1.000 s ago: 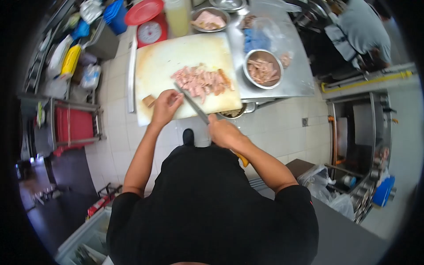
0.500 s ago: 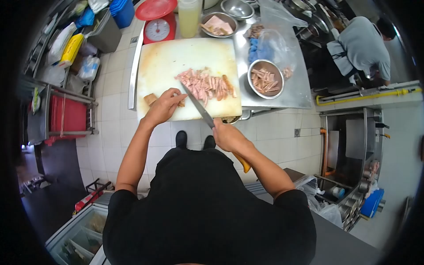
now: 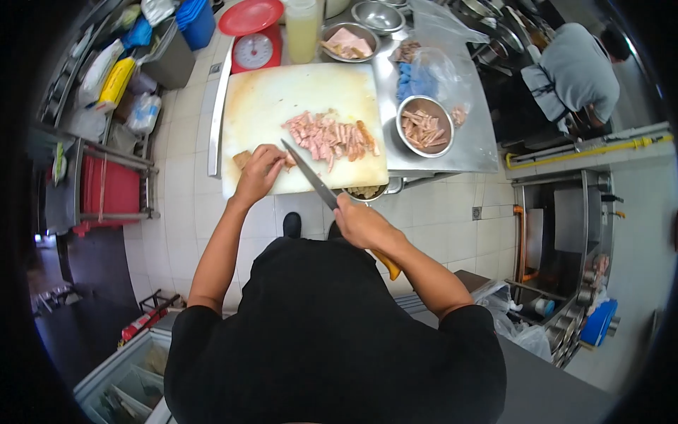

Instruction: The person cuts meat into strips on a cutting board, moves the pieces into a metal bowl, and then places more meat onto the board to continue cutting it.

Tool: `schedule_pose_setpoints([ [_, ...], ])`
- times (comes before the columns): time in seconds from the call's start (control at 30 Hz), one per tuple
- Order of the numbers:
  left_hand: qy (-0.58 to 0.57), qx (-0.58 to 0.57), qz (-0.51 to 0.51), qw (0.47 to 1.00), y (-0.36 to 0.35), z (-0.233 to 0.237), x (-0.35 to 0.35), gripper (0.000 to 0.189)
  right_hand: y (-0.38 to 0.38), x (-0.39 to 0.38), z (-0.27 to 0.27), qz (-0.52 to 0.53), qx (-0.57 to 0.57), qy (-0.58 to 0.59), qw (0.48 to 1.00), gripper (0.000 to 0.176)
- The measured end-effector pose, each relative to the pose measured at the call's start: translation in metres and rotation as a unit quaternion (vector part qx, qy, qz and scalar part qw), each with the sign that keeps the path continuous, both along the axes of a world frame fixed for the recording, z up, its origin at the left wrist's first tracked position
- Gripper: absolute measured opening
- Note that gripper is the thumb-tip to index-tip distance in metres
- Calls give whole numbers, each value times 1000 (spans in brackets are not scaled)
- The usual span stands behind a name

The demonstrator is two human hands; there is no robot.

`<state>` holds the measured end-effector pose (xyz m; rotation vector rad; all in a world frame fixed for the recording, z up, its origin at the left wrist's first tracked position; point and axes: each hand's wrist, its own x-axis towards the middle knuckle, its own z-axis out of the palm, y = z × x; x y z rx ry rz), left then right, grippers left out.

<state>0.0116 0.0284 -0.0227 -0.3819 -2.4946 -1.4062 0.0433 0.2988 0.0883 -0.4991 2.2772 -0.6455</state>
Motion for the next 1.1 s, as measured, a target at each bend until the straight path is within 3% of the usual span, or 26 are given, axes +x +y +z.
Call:
schedule_pose_setpoints([
  [0.5,9,-3,1,1000,0,-3,-8,11,4,-2,24,59,68,105,990,17],
  [1.1,9,4,-12,1000,0,-1,-9,13,-12,-25,32,88,99,26,991,18],
])
